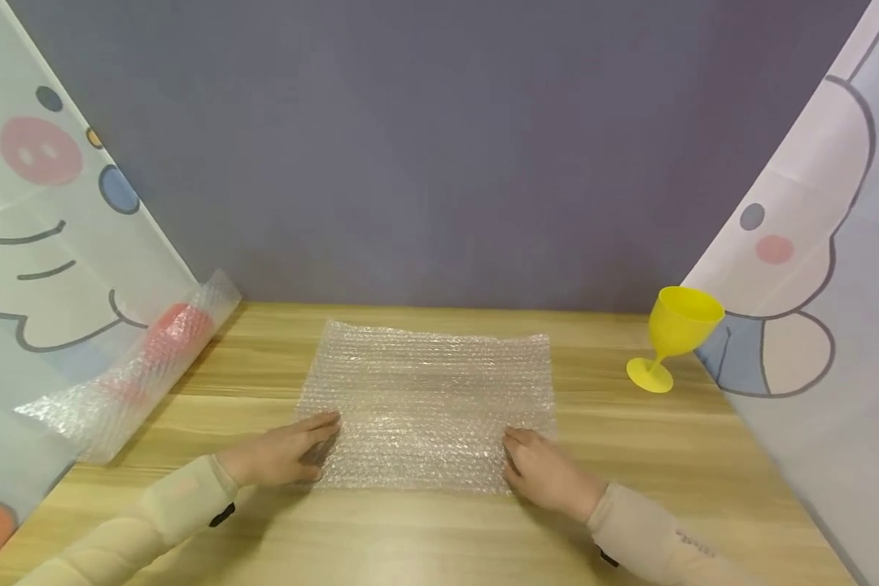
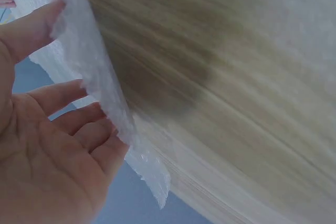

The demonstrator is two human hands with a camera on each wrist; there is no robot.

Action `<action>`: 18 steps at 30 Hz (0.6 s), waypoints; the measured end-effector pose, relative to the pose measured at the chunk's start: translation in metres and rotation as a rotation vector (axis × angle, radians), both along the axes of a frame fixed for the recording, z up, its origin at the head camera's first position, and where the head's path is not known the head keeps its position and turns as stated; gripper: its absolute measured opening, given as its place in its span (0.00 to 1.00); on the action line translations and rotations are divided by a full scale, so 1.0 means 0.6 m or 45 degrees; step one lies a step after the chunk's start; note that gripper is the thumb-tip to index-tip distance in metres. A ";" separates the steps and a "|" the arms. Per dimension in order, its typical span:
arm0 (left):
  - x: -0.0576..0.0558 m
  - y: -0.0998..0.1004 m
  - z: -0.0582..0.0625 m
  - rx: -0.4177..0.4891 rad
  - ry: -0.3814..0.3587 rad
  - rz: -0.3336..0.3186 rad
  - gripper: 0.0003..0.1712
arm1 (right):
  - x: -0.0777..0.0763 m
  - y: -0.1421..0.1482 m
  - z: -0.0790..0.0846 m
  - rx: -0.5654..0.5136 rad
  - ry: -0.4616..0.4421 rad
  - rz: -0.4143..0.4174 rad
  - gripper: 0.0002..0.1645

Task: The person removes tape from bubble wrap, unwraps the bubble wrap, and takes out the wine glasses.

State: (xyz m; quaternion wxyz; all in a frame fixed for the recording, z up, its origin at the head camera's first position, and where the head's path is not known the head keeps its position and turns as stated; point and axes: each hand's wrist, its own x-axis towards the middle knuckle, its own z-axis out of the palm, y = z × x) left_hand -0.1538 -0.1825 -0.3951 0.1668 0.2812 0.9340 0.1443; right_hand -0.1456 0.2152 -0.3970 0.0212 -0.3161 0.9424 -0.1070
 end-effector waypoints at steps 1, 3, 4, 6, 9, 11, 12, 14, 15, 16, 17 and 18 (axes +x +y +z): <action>-0.001 -0.001 -0.002 0.011 -0.010 0.006 0.40 | -0.003 -0.001 -0.002 -0.004 -0.004 -0.009 0.29; -0.007 -0.002 -0.005 0.026 -0.018 0.012 0.40 | -0.009 -0.002 -0.005 -0.014 -0.007 -0.031 0.29; -0.012 0.001 -0.007 0.034 -0.007 0.011 0.39 | -0.013 0.000 -0.005 -0.012 0.004 -0.048 0.29; -0.023 0.006 -0.010 0.043 0.008 0.023 0.39 | -0.021 0.004 -0.003 -0.008 0.027 -0.068 0.29; -0.038 0.010 -0.011 0.028 0.009 0.046 0.40 | -0.036 0.007 -0.002 -0.010 0.011 -0.041 0.28; -0.049 0.011 -0.012 0.032 -0.004 0.051 0.40 | -0.050 0.009 -0.001 -0.005 -0.012 -0.034 0.28; -0.055 0.013 -0.011 0.039 -0.006 0.052 0.40 | -0.057 0.011 0.000 -0.004 -0.022 -0.032 0.29; -0.062 0.012 -0.015 0.075 -0.024 0.061 0.40 | -0.069 0.011 -0.002 -0.016 -0.049 -0.051 0.29; -0.066 0.012 -0.017 0.095 -0.028 0.068 0.40 | -0.076 0.011 -0.003 -0.026 -0.055 -0.069 0.29; -0.070 0.012 -0.018 0.118 -0.030 0.069 0.40 | -0.082 0.012 -0.003 -0.030 -0.066 -0.086 0.29; -0.075 0.012 -0.019 0.138 -0.040 0.070 0.40 | -0.087 0.013 -0.003 -0.039 -0.080 -0.097 0.29; -0.078 0.011 -0.020 0.145 -0.049 0.074 0.41 | -0.092 0.013 -0.004 -0.049 -0.095 -0.099 0.29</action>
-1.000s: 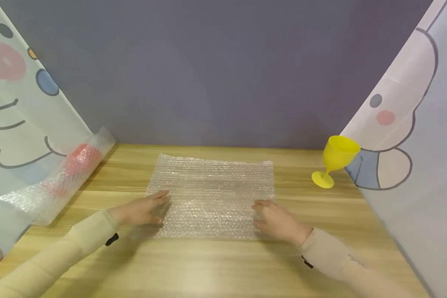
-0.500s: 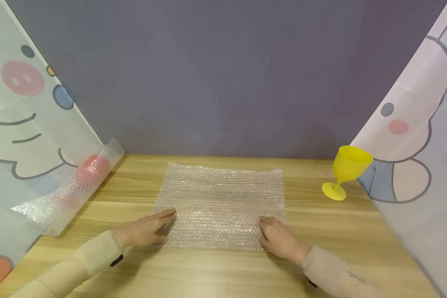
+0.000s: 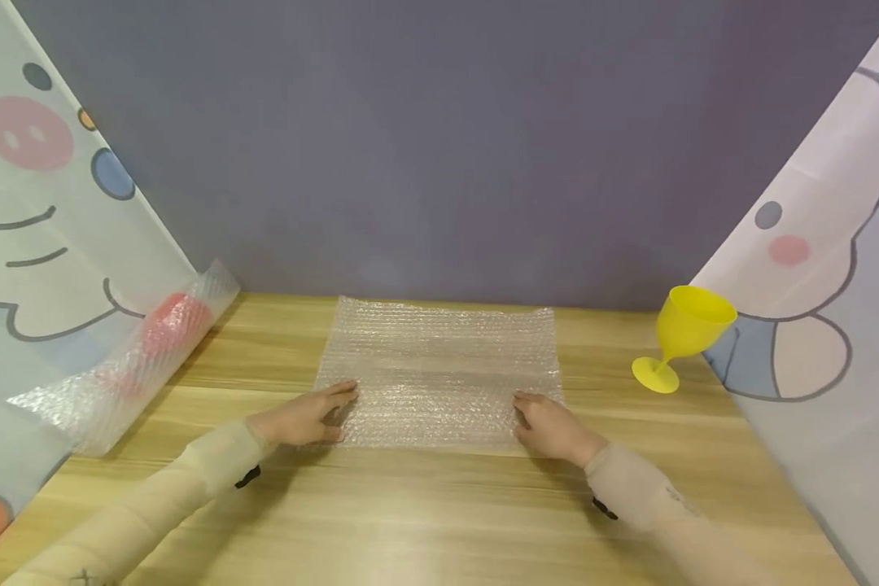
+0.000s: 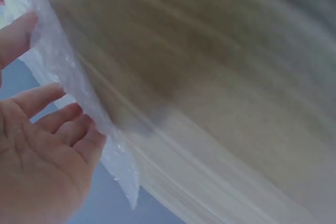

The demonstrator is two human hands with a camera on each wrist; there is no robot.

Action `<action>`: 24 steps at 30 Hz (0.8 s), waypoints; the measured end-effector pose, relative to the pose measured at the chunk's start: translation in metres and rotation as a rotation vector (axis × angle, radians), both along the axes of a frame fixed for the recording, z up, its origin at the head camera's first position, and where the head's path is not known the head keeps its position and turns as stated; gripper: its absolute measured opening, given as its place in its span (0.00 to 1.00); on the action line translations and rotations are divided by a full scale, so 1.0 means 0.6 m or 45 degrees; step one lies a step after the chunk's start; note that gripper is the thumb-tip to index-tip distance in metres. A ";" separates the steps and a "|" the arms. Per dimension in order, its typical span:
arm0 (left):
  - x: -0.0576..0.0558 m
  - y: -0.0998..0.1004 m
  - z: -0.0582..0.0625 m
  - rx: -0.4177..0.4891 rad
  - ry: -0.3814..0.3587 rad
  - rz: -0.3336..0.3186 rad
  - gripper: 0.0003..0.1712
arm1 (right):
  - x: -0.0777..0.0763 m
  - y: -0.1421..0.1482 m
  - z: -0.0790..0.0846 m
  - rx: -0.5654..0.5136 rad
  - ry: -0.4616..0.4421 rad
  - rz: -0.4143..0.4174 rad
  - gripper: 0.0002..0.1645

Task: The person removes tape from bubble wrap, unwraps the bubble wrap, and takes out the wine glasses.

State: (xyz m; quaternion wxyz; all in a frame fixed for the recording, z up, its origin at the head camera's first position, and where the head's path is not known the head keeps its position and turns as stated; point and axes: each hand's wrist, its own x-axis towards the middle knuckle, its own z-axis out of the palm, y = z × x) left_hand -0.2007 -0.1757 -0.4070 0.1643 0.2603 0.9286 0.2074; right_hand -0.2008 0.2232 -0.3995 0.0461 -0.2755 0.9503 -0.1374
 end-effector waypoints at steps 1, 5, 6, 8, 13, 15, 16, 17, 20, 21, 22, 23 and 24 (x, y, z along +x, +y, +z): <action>-0.005 0.000 0.001 0.008 -0.008 -0.002 0.41 | -0.005 0.001 0.000 -0.013 -0.015 -0.007 0.29; -0.021 -0.004 0.000 0.010 -0.015 -0.031 0.41 | -0.017 0.002 0.001 -0.033 -0.038 -0.007 0.29; -0.025 -0.006 0.000 0.011 -0.015 -0.036 0.41 | -0.019 0.001 0.001 -0.037 -0.034 -0.006 0.29; -0.032 -0.009 0.001 0.010 -0.007 -0.052 0.40 | -0.022 -0.001 0.002 -0.043 -0.024 -0.004 0.29; -0.053 -0.013 0.006 -0.004 0.018 -0.093 0.40 | -0.032 -0.002 0.004 -0.054 -0.024 -0.014 0.30; -0.059 -0.014 0.007 -0.006 0.022 -0.091 0.40 | -0.036 -0.002 0.004 -0.053 -0.025 -0.018 0.30; -0.061 -0.015 0.007 -0.002 0.020 -0.088 0.40 | -0.039 -0.002 0.004 -0.049 -0.025 -0.014 0.30; -0.061 -0.015 0.008 -0.004 0.012 -0.081 0.40 | -0.041 -0.003 0.003 -0.044 -0.024 -0.005 0.30; -0.064 -0.014 0.008 -0.026 0.015 -0.081 0.40 | -0.047 -0.001 0.002 -0.042 -0.043 -0.003 0.30; -0.064 -0.013 0.009 -0.026 0.015 -0.086 0.40 | -0.049 0.000 0.002 -0.045 -0.057 -0.008 0.30; -0.064 -0.012 0.009 -0.030 0.018 -0.092 0.39 | -0.050 0.001 0.003 -0.049 -0.070 -0.010 0.30; -0.064 -0.011 0.009 -0.037 0.027 -0.102 0.38 | -0.051 0.002 0.002 -0.054 -0.085 -0.019 0.30; -0.064 -0.010 0.008 -0.041 0.035 -0.109 0.37 | -0.052 0.002 0.002 -0.055 -0.093 -0.022 0.30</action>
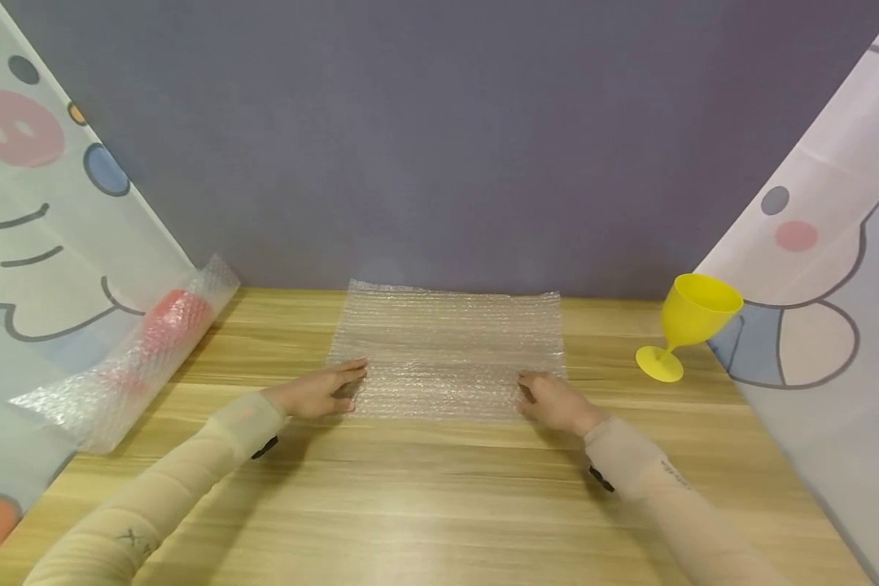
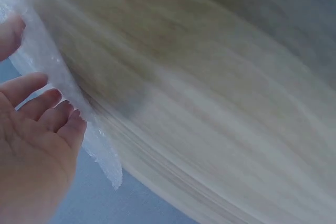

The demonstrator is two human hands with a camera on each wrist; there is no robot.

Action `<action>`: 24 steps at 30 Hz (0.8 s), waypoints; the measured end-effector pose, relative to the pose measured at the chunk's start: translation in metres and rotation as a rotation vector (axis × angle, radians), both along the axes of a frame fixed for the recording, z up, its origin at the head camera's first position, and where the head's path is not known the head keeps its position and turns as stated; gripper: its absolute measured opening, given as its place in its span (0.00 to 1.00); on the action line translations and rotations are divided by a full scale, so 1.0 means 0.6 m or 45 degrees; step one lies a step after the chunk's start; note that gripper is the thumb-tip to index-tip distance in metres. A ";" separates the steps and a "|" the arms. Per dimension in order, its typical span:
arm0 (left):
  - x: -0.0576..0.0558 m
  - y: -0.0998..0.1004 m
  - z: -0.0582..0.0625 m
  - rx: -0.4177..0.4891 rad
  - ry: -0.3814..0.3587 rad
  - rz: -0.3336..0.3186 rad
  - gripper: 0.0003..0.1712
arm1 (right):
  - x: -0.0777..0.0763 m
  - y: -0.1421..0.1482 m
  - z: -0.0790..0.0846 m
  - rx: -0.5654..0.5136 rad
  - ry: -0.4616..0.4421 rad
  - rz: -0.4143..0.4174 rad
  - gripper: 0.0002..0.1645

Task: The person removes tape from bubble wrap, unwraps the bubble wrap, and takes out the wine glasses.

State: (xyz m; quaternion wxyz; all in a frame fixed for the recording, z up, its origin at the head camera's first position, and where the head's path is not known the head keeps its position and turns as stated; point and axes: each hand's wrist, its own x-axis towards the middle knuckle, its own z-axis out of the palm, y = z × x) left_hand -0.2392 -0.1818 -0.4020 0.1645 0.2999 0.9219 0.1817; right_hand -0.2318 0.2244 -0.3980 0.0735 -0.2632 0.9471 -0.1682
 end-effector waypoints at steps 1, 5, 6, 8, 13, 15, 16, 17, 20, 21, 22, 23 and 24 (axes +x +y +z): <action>0.000 0.002 0.000 -0.007 0.010 0.000 0.37 | -0.001 0.001 0.000 0.000 0.001 0.001 0.30; 0.000 0.006 -0.001 -0.038 0.045 0.006 0.35 | -0.004 0.003 0.000 0.018 0.010 0.007 0.31; 0.000 0.006 -0.002 -0.048 0.049 0.011 0.35 | -0.004 0.003 -0.001 0.028 0.018 0.008 0.31; -0.002 0.007 -0.003 -0.051 0.062 0.006 0.35 | -0.003 0.004 -0.002 0.036 0.021 -0.003 0.31; -0.005 0.008 -0.006 -0.040 0.078 0.004 0.35 | -0.004 0.007 -0.001 0.040 0.042 -0.011 0.31; -0.005 0.008 -0.008 -0.046 0.094 0.002 0.34 | -0.005 0.008 -0.001 0.031 0.033 -0.019 0.31; -0.005 0.008 -0.009 -0.042 0.102 -0.002 0.33 | -0.005 0.008 -0.002 0.030 0.026 -0.026 0.31; -0.004 0.008 -0.010 -0.041 0.108 -0.004 0.33 | -0.005 0.009 -0.002 0.028 0.020 -0.030 0.32; -0.002 0.008 -0.011 -0.027 0.114 0.003 0.30 | -0.004 0.009 -0.002 0.015 0.005 -0.041 0.32; -0.001 0.008 -0.011 -0.014 0.111 0.008 0.29 | -0.005 0.009 -0.003 0.012 0.008 -0.043 0.32; -0.001 0.008 -0.011 0.003 0.101 0.012 0.29 | -0.004 0.010 -0.004 0.007 0.011 -0.044 0.32; -0.002 0.008 -0.012 0.013 0.101 0.018 0.29 | -0.004 0.011 -0.004 0.001 0.019 -0.043 0.32; -0.002 0.007 -0.013 0.017 0.108 0.025 0.29 | -0.004 0.012 -0.005 -0.003 0.028 -0.044 0.32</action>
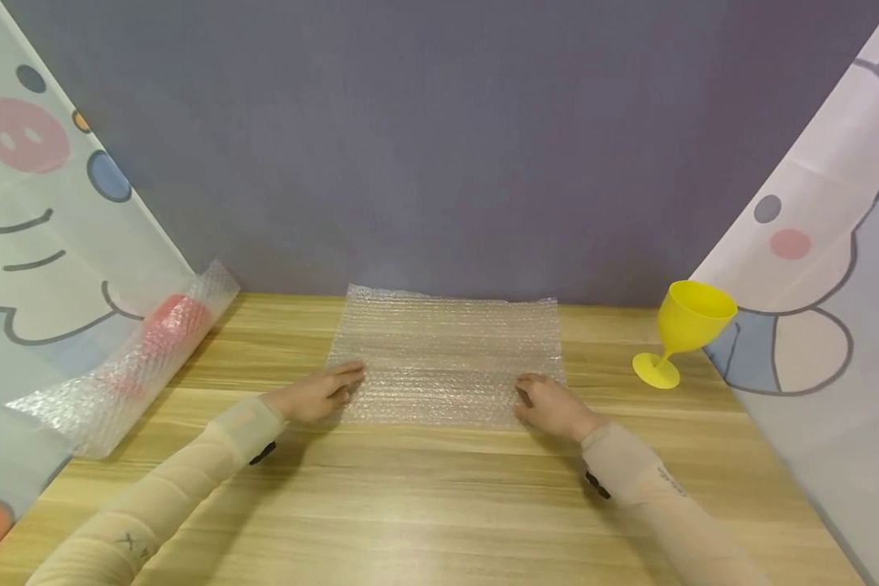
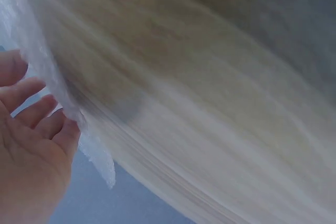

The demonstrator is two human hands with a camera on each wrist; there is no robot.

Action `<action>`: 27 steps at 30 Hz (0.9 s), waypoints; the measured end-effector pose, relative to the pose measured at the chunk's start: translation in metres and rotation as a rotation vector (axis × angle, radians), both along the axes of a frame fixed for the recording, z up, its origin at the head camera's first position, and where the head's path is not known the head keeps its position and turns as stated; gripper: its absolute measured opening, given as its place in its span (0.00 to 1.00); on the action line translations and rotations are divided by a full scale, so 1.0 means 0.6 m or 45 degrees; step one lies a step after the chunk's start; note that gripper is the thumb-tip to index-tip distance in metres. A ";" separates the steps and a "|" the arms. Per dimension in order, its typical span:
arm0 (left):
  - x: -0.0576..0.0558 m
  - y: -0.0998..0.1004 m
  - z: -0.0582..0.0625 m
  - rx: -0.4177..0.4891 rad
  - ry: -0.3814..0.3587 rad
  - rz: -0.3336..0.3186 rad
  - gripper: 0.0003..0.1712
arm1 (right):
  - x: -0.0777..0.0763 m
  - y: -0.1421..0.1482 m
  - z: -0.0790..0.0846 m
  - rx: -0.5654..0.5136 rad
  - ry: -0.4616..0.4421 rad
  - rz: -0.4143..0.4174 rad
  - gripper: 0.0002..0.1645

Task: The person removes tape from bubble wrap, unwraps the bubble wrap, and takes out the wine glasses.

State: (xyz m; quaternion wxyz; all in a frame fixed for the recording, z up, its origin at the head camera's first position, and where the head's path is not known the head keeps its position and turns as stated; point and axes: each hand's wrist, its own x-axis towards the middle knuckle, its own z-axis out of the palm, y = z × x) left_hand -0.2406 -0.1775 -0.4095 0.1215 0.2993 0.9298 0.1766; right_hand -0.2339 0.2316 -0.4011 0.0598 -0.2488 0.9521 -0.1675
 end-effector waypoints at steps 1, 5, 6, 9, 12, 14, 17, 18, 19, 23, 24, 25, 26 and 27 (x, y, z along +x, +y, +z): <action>0.000 -0.002 -0.001 0.011 0.002 0.010 0.29 | 0.000 0.000 -0.001 -0.003 0.011 0.001 0.32; 0.005 -0.018 -0.002 0.045 0.029 0.017 0.30 | 0.003 0.000 -0.002 0.011 0.066 0.013 0.32; 0.007 -0.024 -0.001 0.050 0.036 0.015 0.31 | 0.004 0.001 -0.001 0.013 0.078 0.018 0.32; 0.017 -0.044 0.008 0.095 0.020 0.023 0.31 | 0.009 0.002 0.001 0.009 0.100 0.028 0.32; 0.027 -0.068 0.024 0.128 0.028 0.057 0.30 | 0.015 0.001 0.007 -0.020 0.122 0.036 0.31; 0.034 -0.088 0.037 0.143 0.048 0.095 0.30 | 0.019 -0.002 0.013 -0.028 0.141 0.039 0.30; 0.044 -0.121 0.057 0.131 0.105 0.175 0.30 | 0.025 -0.007 0.021 -0.019 0.177 0.052 0.29; 0.047 -0.132 0.064 0.123 0.128 0.205 0.30 | 0.028 -0.008 0.022 -0.015 0.181 0.051 0.29; 0.051 -0.143 0.071 0.123 0.157 0.233 0.30 | 0.030 -0.009 0.024 -0.022 0.189 0.055 0.29; 0.061 -0.187 0.097 0.129 0.364 0.333 0.26 | 0.040 -0.010 0.027 -0.083 0.200 0.047 0.28; 0.064 -0.197 0.104 0.142 0.420 0.354 0.25 | 0.041 -0.009 0.027 -0.097 0.202 0.039 0.28; 0.068 -0.208 0.111 0.164 0.460 0.380 0.24 | 0.042 -0.009 0.027 -0.113 0.204 0.033 0.28; 0.071 -0.219 0.118 0.175 0.497 0.405 0.23 | 0.043 -0.008 0.028 -0.126 0.198 0.020 0.28; 0.075 -0.230 0.125 0.194 0.534 0.426 0.22 | 0.044 -0.007 0.028 -0.138 0.199 0.012 0.28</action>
